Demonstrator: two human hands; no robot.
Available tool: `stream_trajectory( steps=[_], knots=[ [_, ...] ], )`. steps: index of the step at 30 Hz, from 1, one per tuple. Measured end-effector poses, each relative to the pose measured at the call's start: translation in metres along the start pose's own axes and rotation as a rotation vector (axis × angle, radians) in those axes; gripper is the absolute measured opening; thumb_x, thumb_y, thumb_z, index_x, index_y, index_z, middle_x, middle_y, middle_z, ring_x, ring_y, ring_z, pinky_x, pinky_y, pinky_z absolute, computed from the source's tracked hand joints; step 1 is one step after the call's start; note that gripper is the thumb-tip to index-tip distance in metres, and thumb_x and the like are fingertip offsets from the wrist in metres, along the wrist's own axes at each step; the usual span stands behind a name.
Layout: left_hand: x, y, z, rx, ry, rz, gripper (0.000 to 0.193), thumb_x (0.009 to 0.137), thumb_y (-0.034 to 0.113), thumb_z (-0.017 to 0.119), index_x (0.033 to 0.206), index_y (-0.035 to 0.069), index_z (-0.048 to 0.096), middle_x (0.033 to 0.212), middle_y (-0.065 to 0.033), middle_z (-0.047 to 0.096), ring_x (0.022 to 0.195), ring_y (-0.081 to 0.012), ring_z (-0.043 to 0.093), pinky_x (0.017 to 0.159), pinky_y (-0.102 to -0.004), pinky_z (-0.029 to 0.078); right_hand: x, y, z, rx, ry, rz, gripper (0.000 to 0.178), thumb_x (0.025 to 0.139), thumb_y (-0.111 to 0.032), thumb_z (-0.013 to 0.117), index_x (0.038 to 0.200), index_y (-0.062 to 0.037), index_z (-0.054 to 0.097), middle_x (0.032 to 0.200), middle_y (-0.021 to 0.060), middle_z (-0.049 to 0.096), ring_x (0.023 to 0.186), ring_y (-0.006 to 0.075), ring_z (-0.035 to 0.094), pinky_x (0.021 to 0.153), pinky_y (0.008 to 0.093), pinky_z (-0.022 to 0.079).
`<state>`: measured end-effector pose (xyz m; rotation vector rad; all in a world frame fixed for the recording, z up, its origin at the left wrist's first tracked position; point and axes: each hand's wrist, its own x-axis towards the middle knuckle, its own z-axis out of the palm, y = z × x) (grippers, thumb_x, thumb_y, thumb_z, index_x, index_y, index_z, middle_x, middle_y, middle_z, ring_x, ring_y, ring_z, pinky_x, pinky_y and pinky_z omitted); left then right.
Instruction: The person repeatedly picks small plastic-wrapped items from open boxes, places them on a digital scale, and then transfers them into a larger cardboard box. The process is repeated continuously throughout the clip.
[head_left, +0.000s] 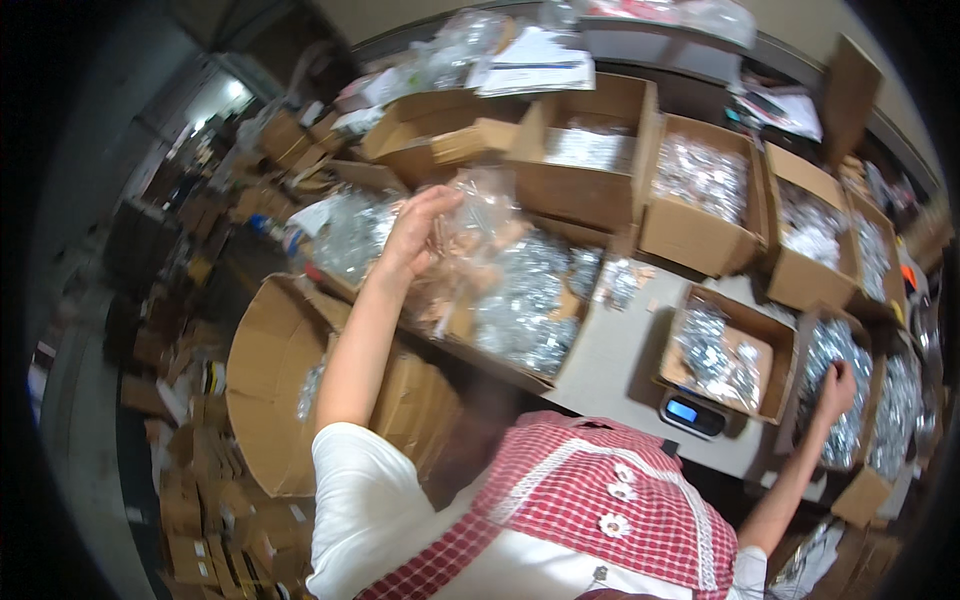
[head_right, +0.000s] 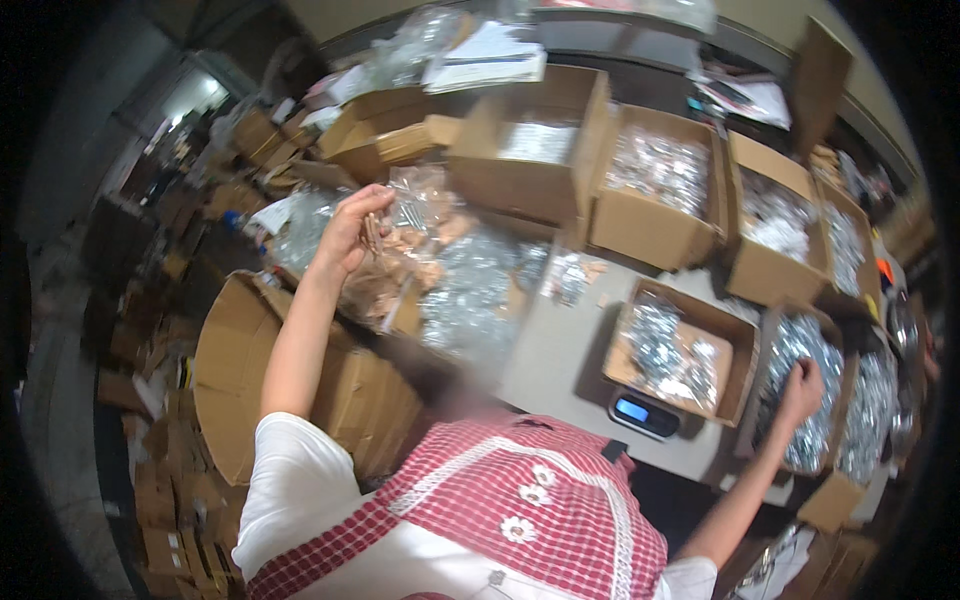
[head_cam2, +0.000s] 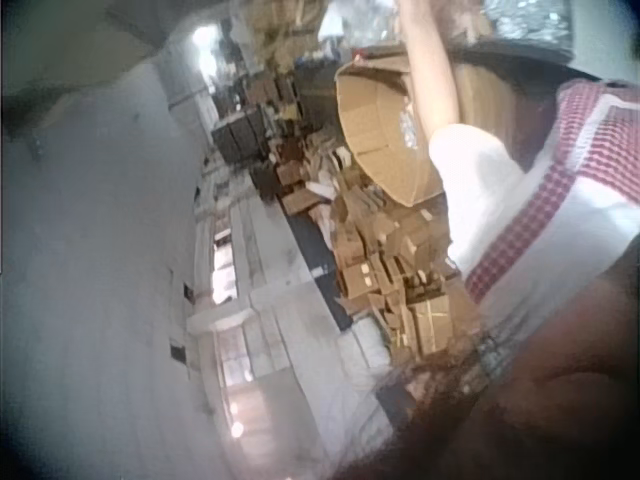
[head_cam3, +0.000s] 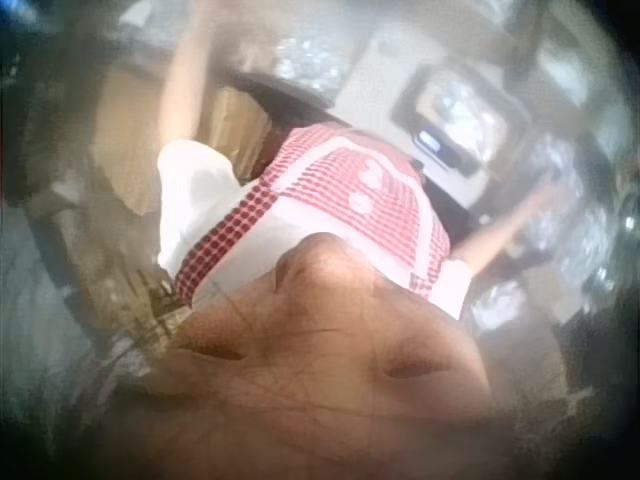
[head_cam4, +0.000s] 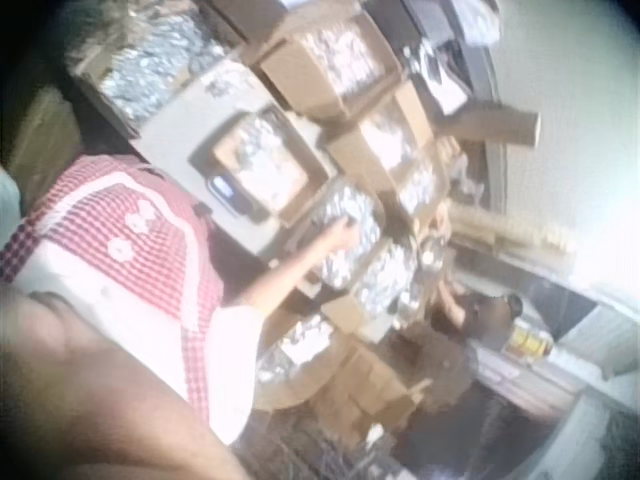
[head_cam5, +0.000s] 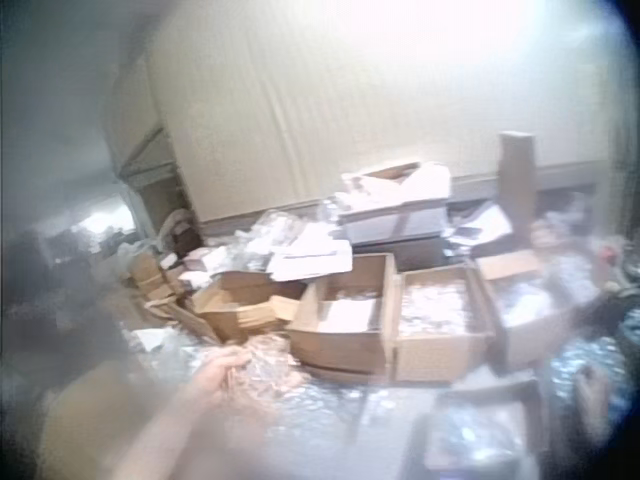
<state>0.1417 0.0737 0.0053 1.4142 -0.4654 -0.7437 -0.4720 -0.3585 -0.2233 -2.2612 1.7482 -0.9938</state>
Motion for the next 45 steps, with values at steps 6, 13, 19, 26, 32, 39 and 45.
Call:
stream_trajectory(
  steps=[6, 13, 19, 26, 32, 39, 45],
  knots=[
    [-0.003, -0.058, 0.182, 0.103, -0.359, -0.208, 0.013, 0.093, 0.023, 0.069, 0.099, 0.012, 0.064, 0.088, 0.0049, 0.061, 0.077, -0.0057, 0.057, 0.066, -0.0256, 0.050, -0.013, -0.040, -0.016, 0.017, 0.118, -0.091, 0.014, 0.086, -0.024, 0.063, 0.089, -0.0145, 0.072, 0.089, 0.0069, 0.072, 0.090, 0.0313, 0.065, 0.081, 0.0449, 0.047],
    [-0.013, -0.137, 0.322, 0.184, -0.482, -0.334, 0.032, 0.090, 0.025, 0.073, 0.116, 0.008, 0.063, 0.107, -0.0027, 0.062, 0.092, -0.0091, 0.056, 0.072, -0.0249, 0.047, -0.024, -0.048, -0.025, 0.080, 0.094, -0.061, 0.014, 0.085, -0.018, 0.062, 0.096, -0.0143, 0.070, 0.097, 0.0029, 0.072, 0.098, 0.0263, 0.062, 0.093, 0.0420, 0.040],
    [-0.023, -0.119, 0.214, 0.430, -0.397, 0.012, 0.053, 0.093, 0.036, 0.069, 0.135, 0.005, 0.057, 0.128, -0.0070, 0.059, 0.116, -0.0156, 0.056, 0.097, -0.0319, 0.046, -0.029, -0.042, -0.026, 0.166, 0.111, -0.106, 0.019, 0.085, -0.015, 0.060, 0.101, -0.0132, 0.070, 0.098, 0.0041, 0.072, 0.098, 0.0272, 0.063, 0.092, 0.0419, 0.043],
    [-0.079, -0.055, -0.113, 0.360, 0.310, 0.178, 0.026, 0.097, 0.008, 0.060, 0.121, 0.002, 0.065, 0.116, -0.0059, 0.066, 0.103, -0.0144, 0.063, 0.090, -0.0296, 0.053, -0.028, -0.042, -0.022, -0.045, 0.049, -0.152, 0.024, 0.082, -0.013, 0.061, 0.104, -0.0125, 0.069, 0.102, 0.0042, 0.071, 0.102, 0.0284, 0.062, 0.093, 0.0444, 0.044],
    [-0.110, -0.050, -0.265, 0.022, 0.376, 0.114, 0.013, 0.097, 0.003, 0.057, 0.109, 0.004, 0.060, 0.102, -0.0055, 0.064, 0.092, -0.0157, 0.065, 0.077, -0.0275, 0.056, -0.054, -0.068, -0.036, -0.216, 0.194, -0.324, 0.031, 0.078, -0.007, 0.062, 0.108, -0.0069, 0.070, 0.121, 0.0147, 0.065, 0.115, 0.0327, 0.058, 0.099, 0.0430, 0.045],
    [-0.156, -0.080, -0.340, -0.304, -0.558, 0.164, 0.006, 0.085, 0.005, 0.060, 0.087, 0.000, 0.062, 0.077, -0.0093, 0.059, 0.069, -0.0229, 0.059, 0.063, -0.0335, 0.050, -0.217, -0.121, -0.032, 0.138, 0.154, -0.193, 0.019, 0.088, -0.004, 0.058, 0.101, -0.0016, 0.070, 0.110, 0.0126, 0.070, 0.111, 0.0294, 0.062, 0.100, 0.0395, 0.045],
    [-0.168, -0.243, -0.398, 0.834, -0.234, -0.494, 0.014, 0.088, 0.013, 0.063, 0.092, -0.001, 0.065, 0.084, -0.0121, 0.065, 0.076, -0.0235, 0.063, 0.069, -0.0356, 0.053, -0.369, -0.110, -0.031, 0.209, -0.365, 0.042, 0.023, 0.088, 0.003, 0.057, 0.110, 0.0015, 0.066, 0.110, 0.0120, 0.068, 0.105, 0.0236, 0.064, 0.096, 0.0340, 0.050]
  ],
)
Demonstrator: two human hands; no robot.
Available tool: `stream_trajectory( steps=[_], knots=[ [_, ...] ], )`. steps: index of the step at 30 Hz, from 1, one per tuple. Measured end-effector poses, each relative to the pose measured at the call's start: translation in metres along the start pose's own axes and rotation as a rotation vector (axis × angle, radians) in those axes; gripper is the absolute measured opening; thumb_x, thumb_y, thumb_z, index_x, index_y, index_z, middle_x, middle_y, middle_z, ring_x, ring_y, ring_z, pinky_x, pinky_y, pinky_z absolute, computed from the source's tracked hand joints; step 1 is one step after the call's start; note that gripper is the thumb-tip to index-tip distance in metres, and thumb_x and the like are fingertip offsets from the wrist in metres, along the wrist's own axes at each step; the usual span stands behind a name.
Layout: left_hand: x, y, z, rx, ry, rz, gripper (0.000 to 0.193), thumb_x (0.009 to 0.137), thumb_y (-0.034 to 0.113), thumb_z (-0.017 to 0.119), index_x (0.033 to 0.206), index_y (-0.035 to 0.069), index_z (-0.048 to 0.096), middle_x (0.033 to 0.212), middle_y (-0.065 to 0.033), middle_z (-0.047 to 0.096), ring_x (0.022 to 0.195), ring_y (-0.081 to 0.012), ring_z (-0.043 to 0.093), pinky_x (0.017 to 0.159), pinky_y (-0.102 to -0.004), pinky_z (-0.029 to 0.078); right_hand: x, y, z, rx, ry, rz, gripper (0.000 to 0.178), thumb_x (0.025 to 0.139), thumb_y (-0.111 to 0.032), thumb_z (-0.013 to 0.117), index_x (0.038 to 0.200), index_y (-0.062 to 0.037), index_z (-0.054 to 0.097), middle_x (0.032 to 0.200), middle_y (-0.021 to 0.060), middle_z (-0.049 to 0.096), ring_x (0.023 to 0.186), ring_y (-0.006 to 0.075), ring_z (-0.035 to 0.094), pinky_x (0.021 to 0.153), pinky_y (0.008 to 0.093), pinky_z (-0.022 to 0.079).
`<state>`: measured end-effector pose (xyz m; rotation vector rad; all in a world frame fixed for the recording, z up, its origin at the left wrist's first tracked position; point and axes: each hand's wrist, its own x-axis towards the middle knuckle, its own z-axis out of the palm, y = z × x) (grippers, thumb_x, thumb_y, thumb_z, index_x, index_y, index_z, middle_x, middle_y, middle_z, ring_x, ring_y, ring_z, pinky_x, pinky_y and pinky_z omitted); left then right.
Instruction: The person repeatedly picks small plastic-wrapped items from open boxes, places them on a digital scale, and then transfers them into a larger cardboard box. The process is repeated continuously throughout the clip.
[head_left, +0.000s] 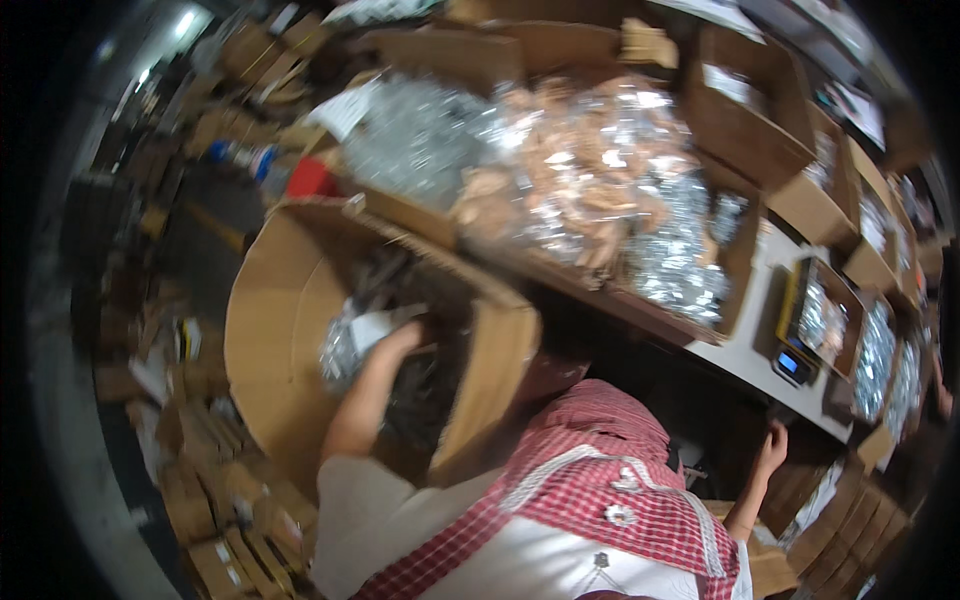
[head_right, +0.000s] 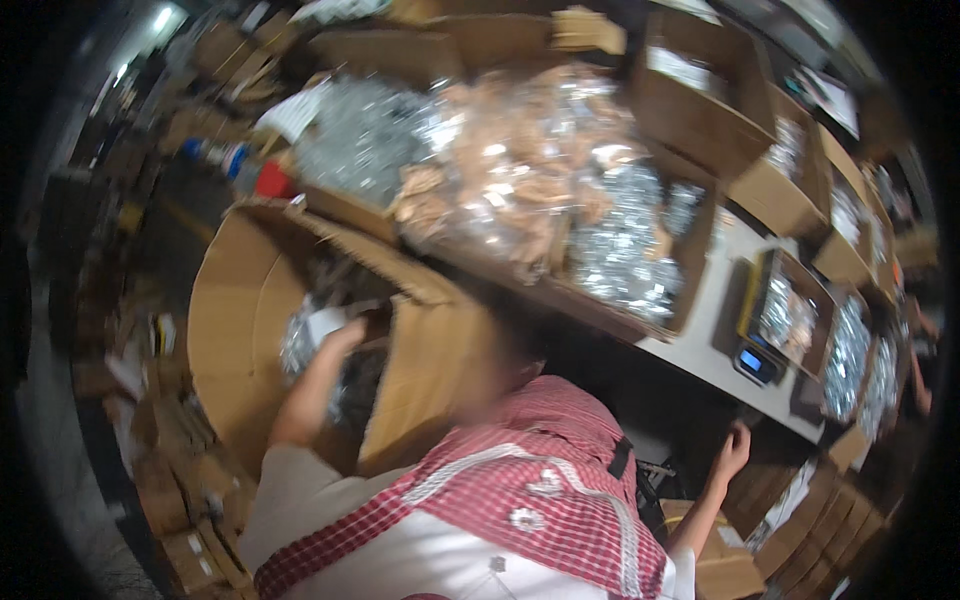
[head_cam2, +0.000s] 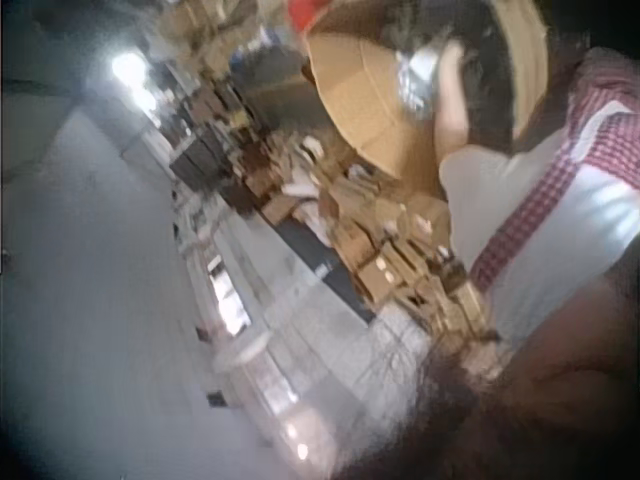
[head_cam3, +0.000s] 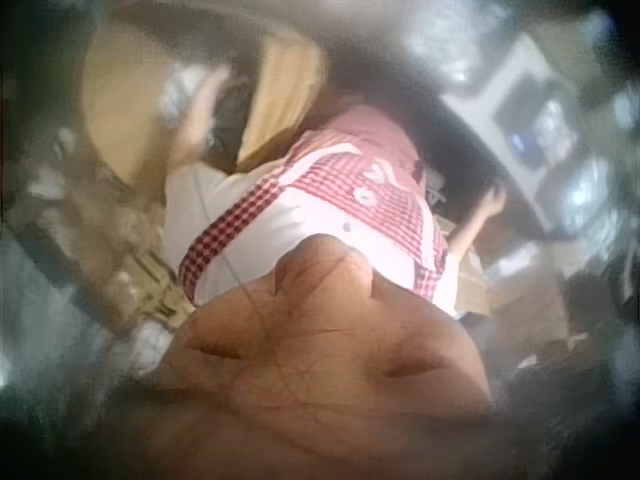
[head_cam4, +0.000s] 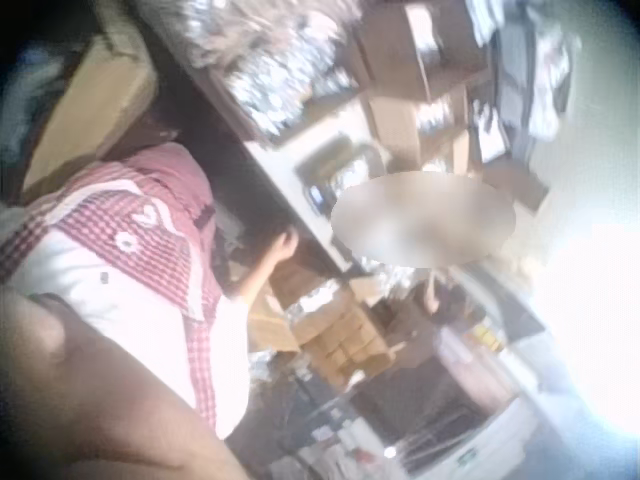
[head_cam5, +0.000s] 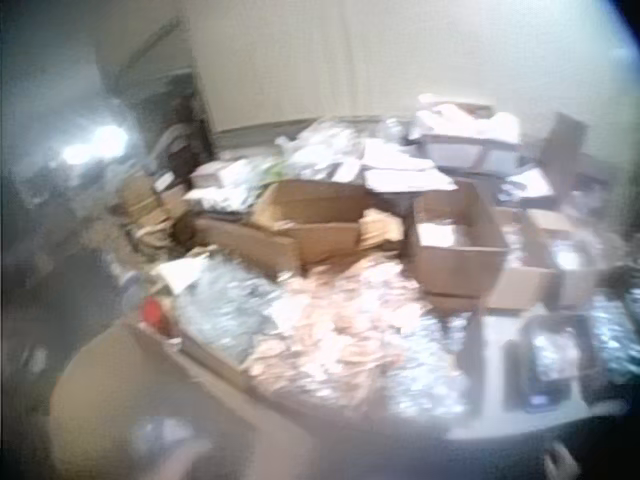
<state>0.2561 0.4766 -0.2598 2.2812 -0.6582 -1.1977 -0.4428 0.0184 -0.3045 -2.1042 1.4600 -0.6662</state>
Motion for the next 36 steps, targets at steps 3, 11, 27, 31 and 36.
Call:
stream_trajectory(
  steps=[3, 11, 27, 31, 36],
  knots=[
    [0.025, -0.029, 0.055, 0.243, -0.033, 0.022, 0.015, 0.089, 0.014, 0.062, 0.094, 0.000, 0.066, 0.086, -0.0127, 0.066, 0.078, -0.0240, 0.064, 0.070, -0.0366, 0.053, -0.050, 0.019, 0.008, -0.143, -0.249, 0.078, 0.039, 0.085, 0.005, 0.057, 0.123, 0.0001, 0.061, 0.119, 0.0133, 0.064, 0.111, 0.0243, 0.062, 0.099, 0.0348, 0.048],
    [0.038, -0.048, 0.102, 0.398, 0.015, 0.062, 0.019, 0.093, 0.018, 0.059, 0.099, 0.002, 0.067, 0.092, -0.0144, 0.068, 0.084, -0.0253, 0.066, 0.072, -0.0390, 0.053, -0.096, 0.036, 0.028, -0.076, -0.744, 0.708, 0.018, 0.081, -0.006, 0.061, 0.096, 0.0007, 0.069, 0.080, 0.0046, 0.069, 0.071, 0.0133, 0.063, 0.057, 0.0306, 0.050],
    [-0.083, 0.010, -0.067, -0.458, 0.203, 0.010, 0.029, 0.097, 0.026, 0.064, 0.088, 0.000, 0.072, 0.112, -0.0148, 0.072, 0.088, -0.0134, 0.067, 0.071, -0.0285, 0.052, -0.015, 0.017, 0.078, 0.137, -0.690, 0.538, 0.028, 0.086, -0.005, 0.058, 0.114, 0.0004, 0.063, 0.095, 0.0088, 0.067, 0.072, 0.0173, 0.065, 0.062, 0.0305, 0.055],
    [-0.163, 0.083, -0.118, -0.648, 0.649, 0.241, 0.024, 0.081, 0.016, 0.064, 0.089, -0.005, 0.074, 0.118, -0.0181, 0.071, 0.090, -0.0175, 0.070, 0.075, -0.0275, 0.056, -0.021, 0.041, 0.091, 0.073, -0.816, 0.559, 0.024, 0.086, -0.005, 0.060, 0.108, 0.0001, 0.066, 0.086, 0.0076, 0.067, 0.067, 0.0171, 0.065, 0.058, 0.0300, 0.052],
    [-0.233, 0.161, -0.110, -0.939, 0.946, 0.577, 0.019, 0.076, 0.000, 0.057, 0.092, -0.005, 0.067, 0.116, -0.0236, 0.069, 0.095, -0.0266, 0.071, 0.086, -0.0375, 0.061, -0.035, 0.053, 0.093, 0.185, -0.916, 0.664, 0.018, 0.085, -0.008, 0.062, 0.101, -0.0007, 0.068, 0.077, 0.0066, 0.067, 0.061, 0.0171, 0.064, 0.052, 0.0297, 0.048]
  ],
)
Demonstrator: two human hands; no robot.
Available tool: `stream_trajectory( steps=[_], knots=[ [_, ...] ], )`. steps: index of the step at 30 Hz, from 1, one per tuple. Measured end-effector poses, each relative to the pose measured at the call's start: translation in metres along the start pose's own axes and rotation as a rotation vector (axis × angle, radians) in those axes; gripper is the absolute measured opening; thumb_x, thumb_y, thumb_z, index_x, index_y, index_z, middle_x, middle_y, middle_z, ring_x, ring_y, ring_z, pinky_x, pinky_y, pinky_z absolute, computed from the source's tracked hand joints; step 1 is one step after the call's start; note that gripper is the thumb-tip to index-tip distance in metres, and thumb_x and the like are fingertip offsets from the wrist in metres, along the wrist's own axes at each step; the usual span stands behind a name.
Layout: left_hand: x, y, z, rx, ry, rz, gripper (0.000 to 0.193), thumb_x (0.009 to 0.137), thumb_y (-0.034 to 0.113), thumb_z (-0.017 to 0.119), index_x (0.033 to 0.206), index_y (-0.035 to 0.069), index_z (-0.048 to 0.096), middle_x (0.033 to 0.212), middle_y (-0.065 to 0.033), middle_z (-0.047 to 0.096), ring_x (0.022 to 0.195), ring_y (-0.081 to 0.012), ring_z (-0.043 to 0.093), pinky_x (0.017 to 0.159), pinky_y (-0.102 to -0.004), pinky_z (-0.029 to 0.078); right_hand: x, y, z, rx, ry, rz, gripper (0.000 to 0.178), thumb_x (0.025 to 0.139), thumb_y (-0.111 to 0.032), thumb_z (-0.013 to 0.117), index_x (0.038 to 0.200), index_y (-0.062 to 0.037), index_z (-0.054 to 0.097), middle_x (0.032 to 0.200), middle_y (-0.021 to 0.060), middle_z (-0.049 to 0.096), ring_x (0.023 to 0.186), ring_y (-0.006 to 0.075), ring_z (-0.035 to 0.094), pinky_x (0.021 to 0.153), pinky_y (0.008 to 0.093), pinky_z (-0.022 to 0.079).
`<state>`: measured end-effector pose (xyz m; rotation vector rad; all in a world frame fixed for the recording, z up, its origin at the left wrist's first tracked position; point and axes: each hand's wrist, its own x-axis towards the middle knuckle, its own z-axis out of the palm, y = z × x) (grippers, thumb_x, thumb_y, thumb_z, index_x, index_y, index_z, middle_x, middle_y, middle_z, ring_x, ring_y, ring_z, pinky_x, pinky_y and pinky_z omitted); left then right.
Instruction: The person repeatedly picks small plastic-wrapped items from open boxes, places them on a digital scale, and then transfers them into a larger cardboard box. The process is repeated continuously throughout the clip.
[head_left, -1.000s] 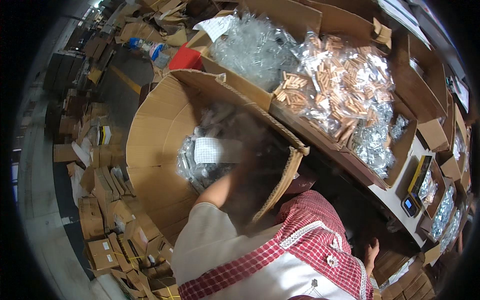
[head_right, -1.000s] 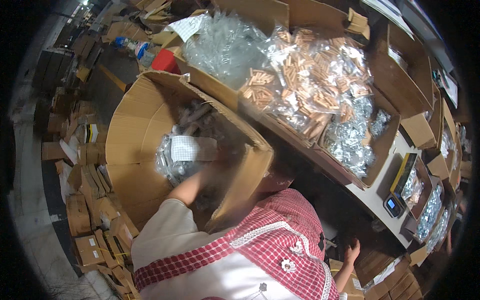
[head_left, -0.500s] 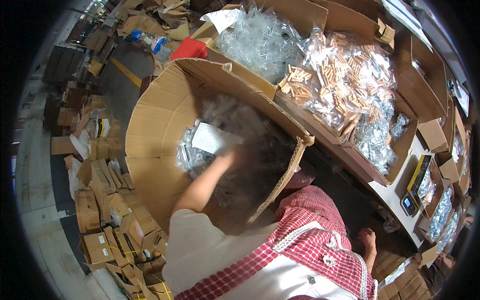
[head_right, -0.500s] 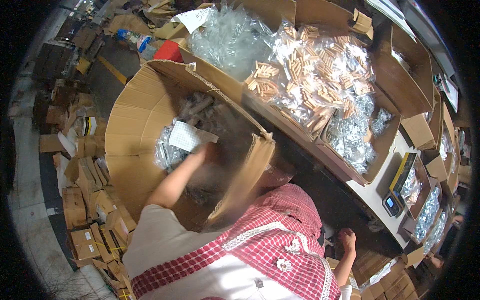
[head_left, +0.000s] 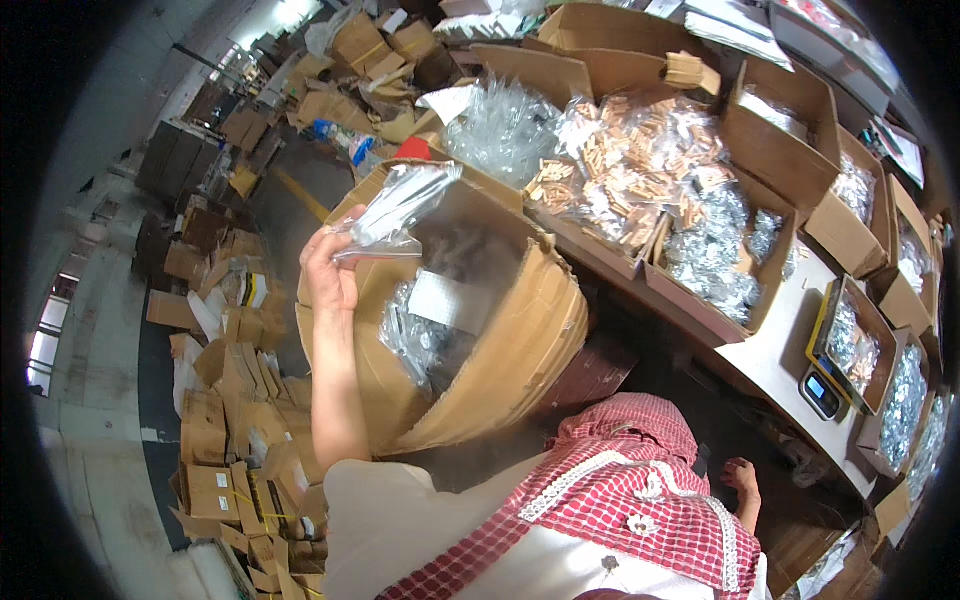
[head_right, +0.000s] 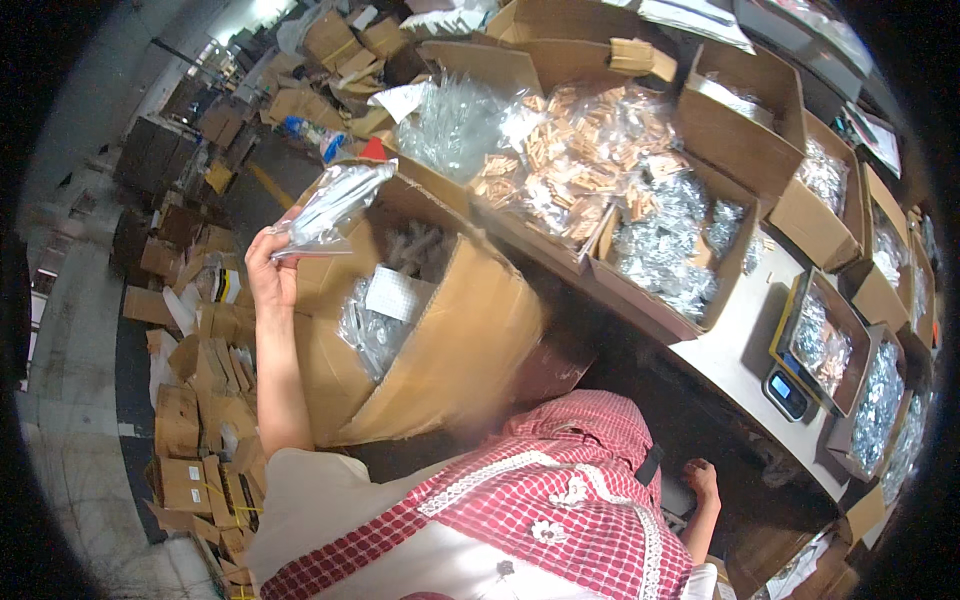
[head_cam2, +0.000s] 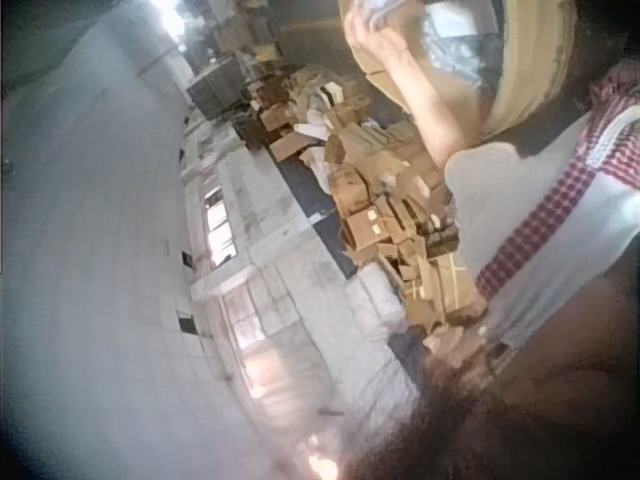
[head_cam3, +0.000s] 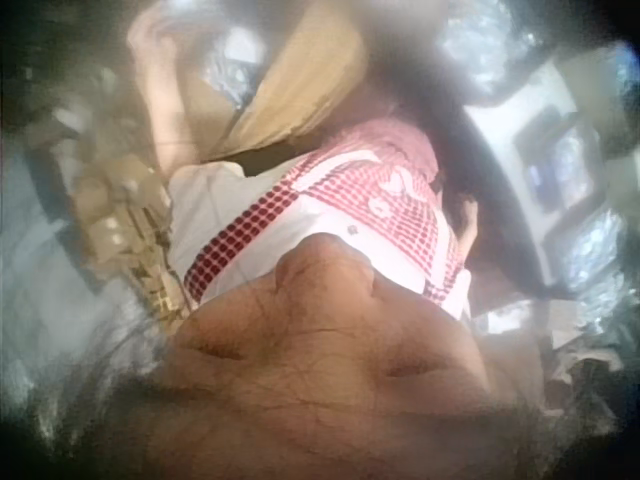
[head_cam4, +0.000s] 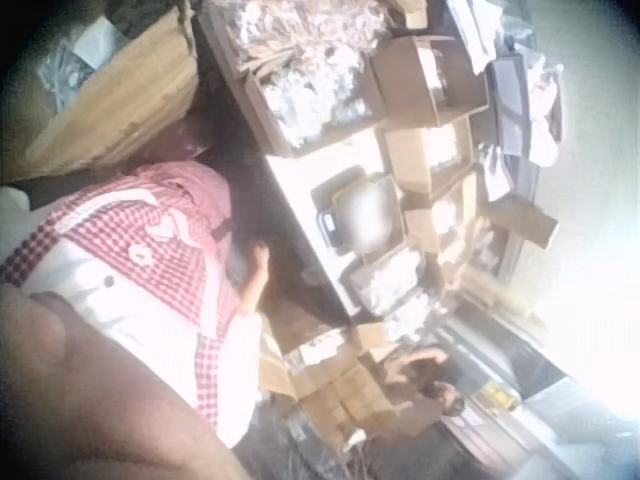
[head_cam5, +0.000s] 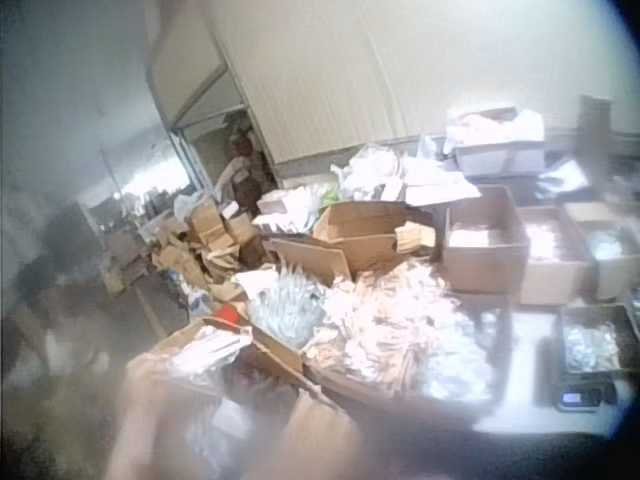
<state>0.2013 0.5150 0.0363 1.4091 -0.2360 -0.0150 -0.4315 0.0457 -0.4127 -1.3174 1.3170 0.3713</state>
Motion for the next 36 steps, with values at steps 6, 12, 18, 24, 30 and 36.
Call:
stream_trajectory(
  steps=[6, 12, 18, 24, 30, 36],
  knots=[
    [-0.069, 0.005, 0.099, -0.397, -0.272, -0.111, 0.012, 0.075, -0.006, 0.058, 0.081, 0.003, 0.061, 0.110, -0.0170, 0.071, 0.092, -0.0243, 0.069, 0.085, -0.0379, 0.061, -0.048, -0.054, -0.035, 0.233, -0.028, -0.157, 0.012, 0.091, -0.013, 0.059, 0.099, -0.0063, 0.065, 0.078, 0.0042, 0.065, 0.065, 0.0149, 0.062, 0.059, 0.0276, 0.050],
    [-0.160, -0.035, 0.253, -0.369, -0.615, -0.209, 0.019, 0.076, -0.007, 0.061, 0.064, 0.007, 0.055, 0.104, -0.0236, 0.071, 0.083, -0.0182, 0.070, 0.076, -0.0276, 0.057, -0.168, -0.158, -0.078, 0.403, -0.156, -0.584, 0.029, 0.099, -0.021, 0.062, 0.122, -0.0047, 0.065, 0.110, 0.0048, 0.069, 0.095, 0.0125, 0.065, 0.088, 0.0280, 0.052],
    [-0.243, -0.069, 0.366, -0.404, -0.983, -0.410, 0.020, 0.075, -0.005, 0.061, 0.061, 0.006, 0.053, 0.110, -0.0258, 0.070, 0.101, -0.0272, 0.070, 0.088, -0.0363, 0.057, -0.253, -0.197, -0.091, 0.687, -0.453, -0.821, 0.044, 0.103, -0.025, 0.056, 0.138, 0.0002, 0.050, 0.119, 0.0146, 0.066, 0.101, 0.0218, 0.069, 0.086, 0.0334, 0.058],
    [-0.290, -0.105, 0.440, -0.448, -1.064, -0.591, 0.018, 0.078, -0.002, 0.063, 0.064, 0.006, 0.054, 0.125, -0.0272, 0.064, 0.106, -0.0285, 0.068, 0.089, -0.0393, 0.057, -0.262, -0.196, -0.099, 0.856, -0.212, -0.854, 0.047, 0.096, -0.017, 0.064, 0.137, 0.0012, 0.049, 0.113, 0.0169, 0.066, 0.085, 0.0236, 0.072, 0.074, 0.0350, 0.062],
    [-0.287, -0.158, 0.502, -0.404, -1.021, -1.029, 0.019, 0.093, 0.006, 0.057, 0.112, 0.004, 0.057, 0.127, -0.0198, 0.061, 0.106, -0.0284, 0.067, 0.089, -0.0436, 0.059, -0.249, -0.204, -0.133, 0.981, -0.015, -0.960, 0.048, 0.090, -0.005, 0.069, 0.135, 0.0018, 0.051, 0.107, 0.0127, 0.069, 0.092, 0.0200, 0.070, 0.084, 0.0333, 0.059],
    [-0.277, -0.185, 0.556, -0.272, -1.039, -1.116, 0.032, 0.097, 0.007, 0.055, 0.127, -0.002, 0.050, 0.117, -0.0156, 0.064, 0.104, -0.0265, 0.068, 0.089, -0.0410, 0.061, -0.220, -0.232, -0.177, 0.914, 0.084, -0.911, 0.051, 0.089, 0.001, 0.066, 0.138, 0.0032, 0.050, 0.109, 0.0127, 0.068, 0.095, 0.0194, 0.070, 0.089, 0.0334, 0.056]
  ],
)
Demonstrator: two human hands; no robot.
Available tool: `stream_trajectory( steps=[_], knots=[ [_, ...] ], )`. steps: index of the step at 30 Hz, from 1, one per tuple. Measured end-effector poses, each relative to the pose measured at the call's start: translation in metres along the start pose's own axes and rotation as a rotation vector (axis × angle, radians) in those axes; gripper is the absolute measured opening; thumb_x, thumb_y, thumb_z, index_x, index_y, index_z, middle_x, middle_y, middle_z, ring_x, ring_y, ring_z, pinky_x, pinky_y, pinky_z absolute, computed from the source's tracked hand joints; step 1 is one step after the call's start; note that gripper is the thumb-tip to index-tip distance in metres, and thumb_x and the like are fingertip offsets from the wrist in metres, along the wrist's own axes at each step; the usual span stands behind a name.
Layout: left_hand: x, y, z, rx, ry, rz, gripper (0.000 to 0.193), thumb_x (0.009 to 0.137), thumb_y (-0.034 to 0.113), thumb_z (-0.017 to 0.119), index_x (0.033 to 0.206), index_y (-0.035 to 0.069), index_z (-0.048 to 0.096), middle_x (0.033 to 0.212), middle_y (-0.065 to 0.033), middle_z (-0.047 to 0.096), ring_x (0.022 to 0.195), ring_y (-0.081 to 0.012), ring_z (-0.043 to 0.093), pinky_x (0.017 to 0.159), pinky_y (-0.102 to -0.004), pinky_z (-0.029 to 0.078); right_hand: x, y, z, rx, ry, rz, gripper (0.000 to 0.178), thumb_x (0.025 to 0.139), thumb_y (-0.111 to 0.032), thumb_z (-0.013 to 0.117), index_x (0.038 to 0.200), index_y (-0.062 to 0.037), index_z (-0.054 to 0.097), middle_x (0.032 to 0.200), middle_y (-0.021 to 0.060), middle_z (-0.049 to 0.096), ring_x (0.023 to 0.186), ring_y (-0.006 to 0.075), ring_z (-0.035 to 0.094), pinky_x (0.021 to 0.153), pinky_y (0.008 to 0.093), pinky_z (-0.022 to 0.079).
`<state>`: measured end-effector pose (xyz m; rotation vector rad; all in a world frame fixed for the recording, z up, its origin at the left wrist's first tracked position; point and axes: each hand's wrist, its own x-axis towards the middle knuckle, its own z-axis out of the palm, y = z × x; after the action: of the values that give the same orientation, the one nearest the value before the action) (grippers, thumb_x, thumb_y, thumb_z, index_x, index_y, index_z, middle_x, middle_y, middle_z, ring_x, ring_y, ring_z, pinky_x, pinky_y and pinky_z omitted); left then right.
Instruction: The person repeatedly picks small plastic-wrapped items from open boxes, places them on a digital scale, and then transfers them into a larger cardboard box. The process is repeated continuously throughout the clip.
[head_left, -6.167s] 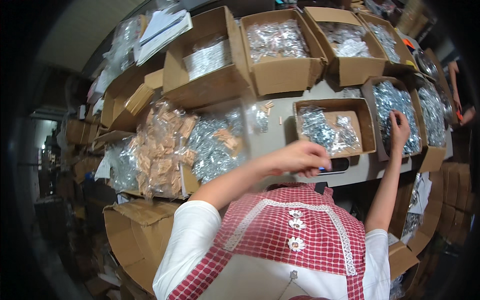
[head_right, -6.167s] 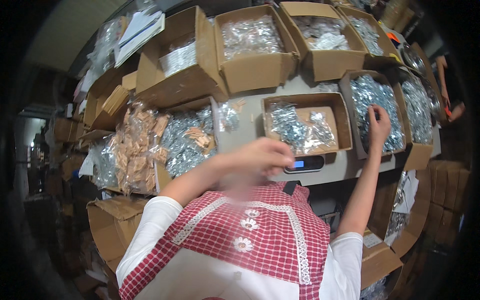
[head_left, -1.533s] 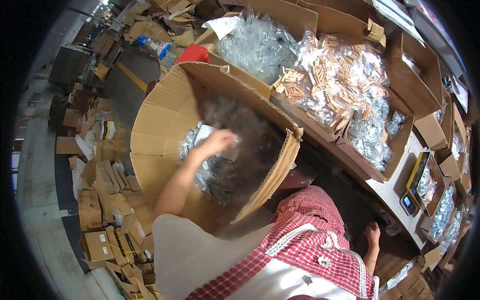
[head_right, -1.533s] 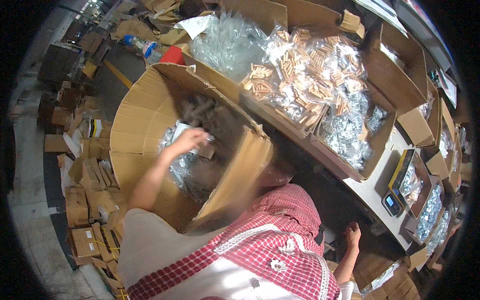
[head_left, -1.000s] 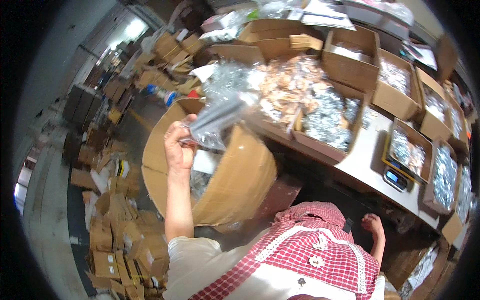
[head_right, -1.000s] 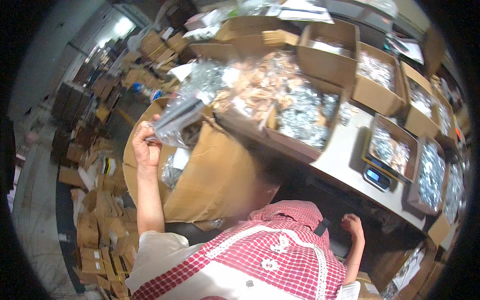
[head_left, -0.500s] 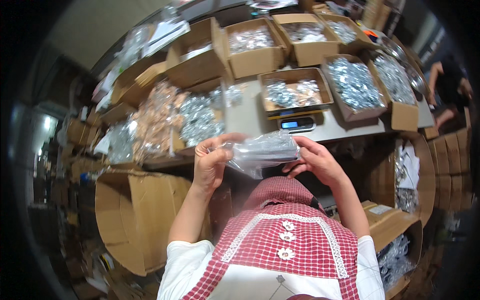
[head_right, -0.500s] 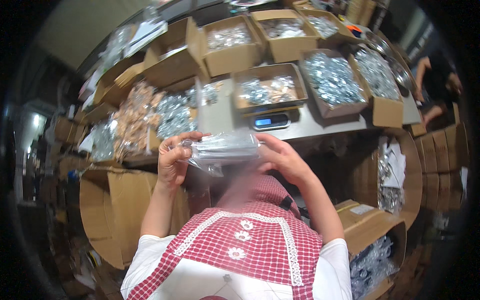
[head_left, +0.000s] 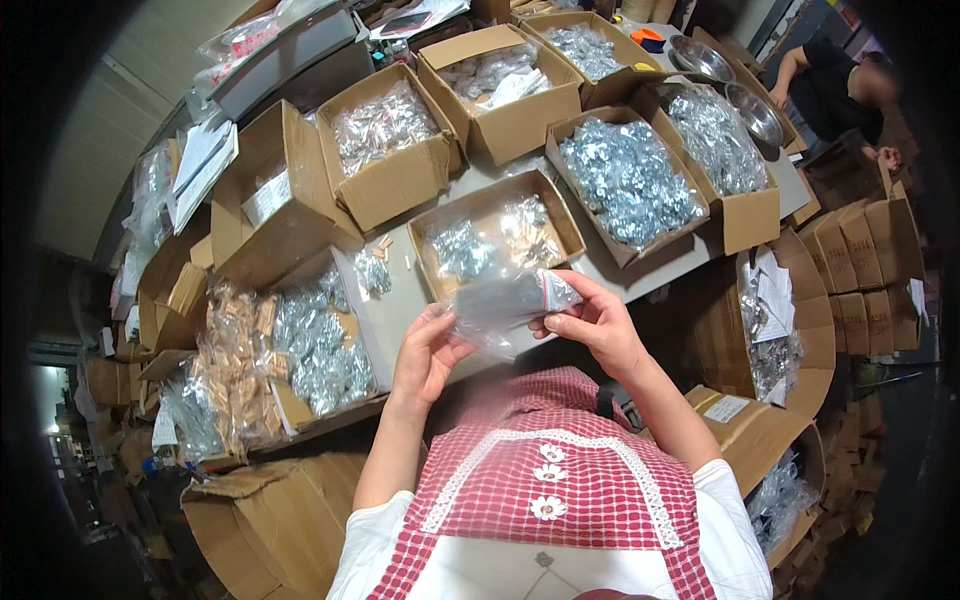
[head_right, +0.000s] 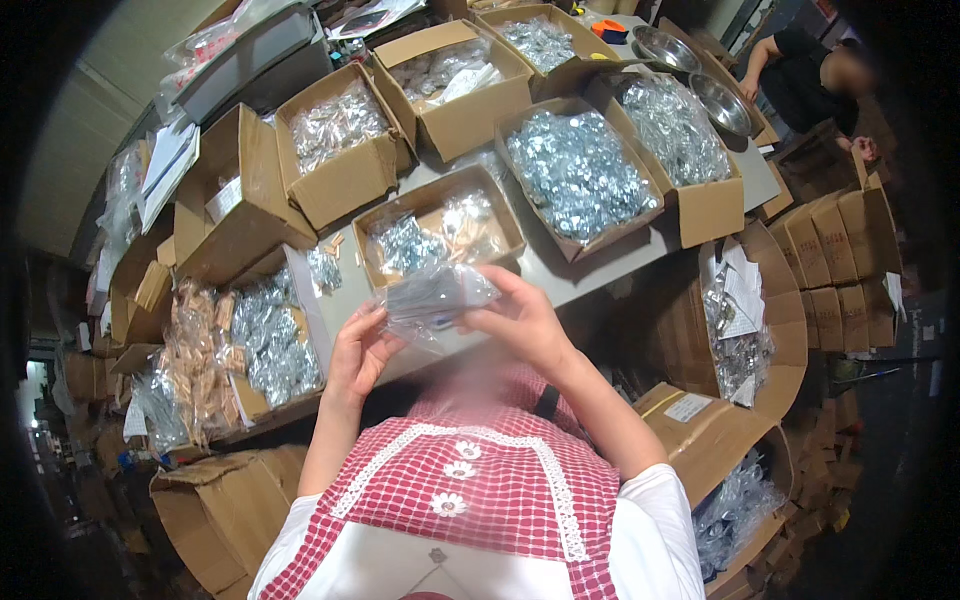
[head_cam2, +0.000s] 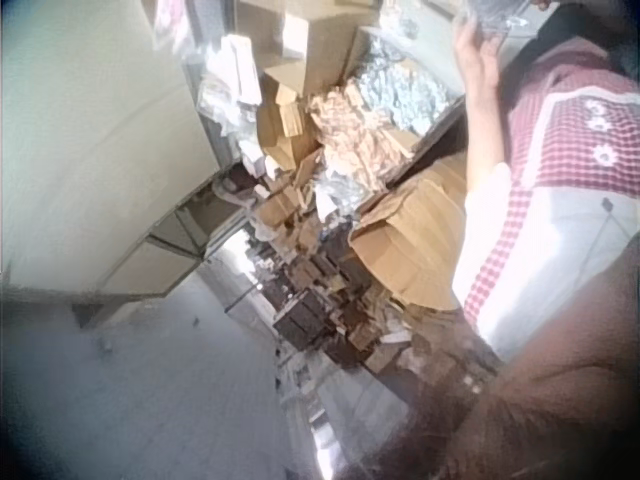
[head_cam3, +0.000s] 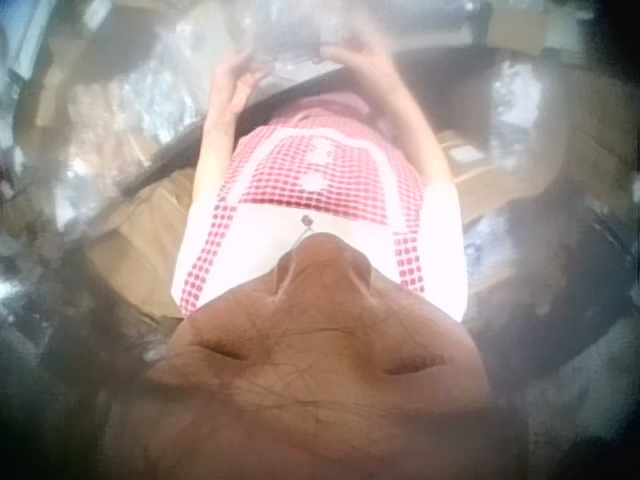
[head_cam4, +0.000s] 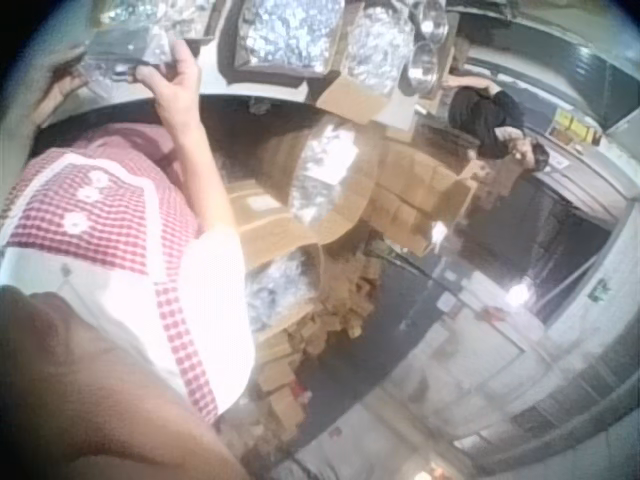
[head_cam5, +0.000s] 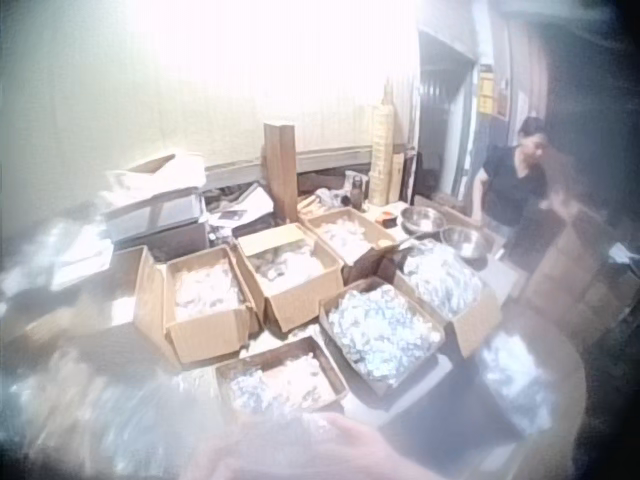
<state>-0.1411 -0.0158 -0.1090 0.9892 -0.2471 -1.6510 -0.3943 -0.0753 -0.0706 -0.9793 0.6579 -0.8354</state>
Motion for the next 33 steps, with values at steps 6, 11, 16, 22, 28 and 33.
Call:
stream_trajectory(
  steps=[6, 11, 16, 22, 28, 33],
  knots=[
    [0.034, 0.034, -0.007, 0.515, 0.025, 0.336, 0.038, 0.093, 0.005, 0.061, 0.129, -0.002, 0.050, 0.119, -0.0146, 0.062, 0.106, -0.0233, 0.066, 0.091, -0.0350, 0.056, 0.063, 0.003, -0.033, -0.123, 0.175, -0.161, 0.047, 0.092, -0.001, 0.060, 0.137, 0.0031, 0.047, 0.121, 0.0142, 0.063, 0.091, 0.0179, 0.070, 0.080, 0.0312, 0.057],
    [0.039, 0.053, -0.038, 0.896, 0.474, 0.734, 0.041, 0.093, 0.002, 0.060, 0.133, -0.001, 0.051, 0.127, -0.0124, 0.058, 0.121, -0.0196, 0.057, 0.102, -0.0331, 0.046, 0.066, 0.007, -0.083, -0.227, 0.327, -0.130, 0.042, 0.090, -0.001, 0.060, 0.132, 0.0007, 0.055, 0.107, 0.0064, 0.064, 0.079, 0.0077, 0.062, 0.074, 0.0232, 0.050],
    [0.025, 0.031, -0.063, 0.683, 0.506, 0.652, 0.035, 0.093, 0.000, 0.059, 0.128, -0.002, 0.053, 0.128, -0.0124, 0.059, 0.118, -0.0207, 0.060, 0.100, -0.0322, 0.047, 0.041, 0.011, -0.135, -0.298, 0.404, -0.052, 0.033, 0.092, -0.004, 0.059, 0.125, 0.0004, 0.060, 0.085, 0.0047, 0.067, 0.078, 0.0108, 0.065, 0.072, 0.0253, 0.051],
    [0.026, 0.008, -0.056, 0.639, 0.509, 0.608, 0.031, 0.096, 0.003, 0.057, 0.127, -0.002, 0.052, 0.127, -0.0144, 0.059, 0.117, -0.0219, 0.062, 0.100, -0.0327, 0.048, 0.023, 0.002, -0.176, -0.323, 0.476, -0.024, 0.028, 0.093, -0.001, 0.057, 0.120, 0.0013, 0.063, 0.095, 0.0056, 0.068, 0.080, 0.0122, 0.065, 0.072, 0.0261, 0.052],
    [0.023, -0.003, -0.034, 0.671, 0.483, 0.631, 0.033, 0.097, 0.004, 0.057, 0.128, -0.003, 0.051, 0.127, -0.0163, 0.061, 0.112, -0.0203, 0.063, 0.096, -0.0308, 0.050, 0.021, 0.003, -0.187, -0.314, 0.396, -0.034, 0.023, 0.093, -0.001, 0.056, 0.114, 0.0019, 0.066, 0.094, 0.0056, 0.068, 0.080, 0.0116, 0.065, 0.074, 0.0259, 0.051],
    [0.003, -0.012, -0.039, 0.712, 0.560, 0.535, 0.039, 0.097, 0.005, 0.056, 0.134, -0.002, 0.048, 0.128, -0.0172, 0.062, 0.112, -0.0223, 0.064, 0.094, -0.0310, 0.050, 0.025, 0.010, -0.186, -0.331, 0.296, 0.019, 0.018, 0.094, -0.001, 0.055, 0.106, 0.0019, 0.068, 0.095, 0.0067, 0.070, 0.079, 0.0120, 0.066, 0.074, 0.0260, 0.051]
  ],
)
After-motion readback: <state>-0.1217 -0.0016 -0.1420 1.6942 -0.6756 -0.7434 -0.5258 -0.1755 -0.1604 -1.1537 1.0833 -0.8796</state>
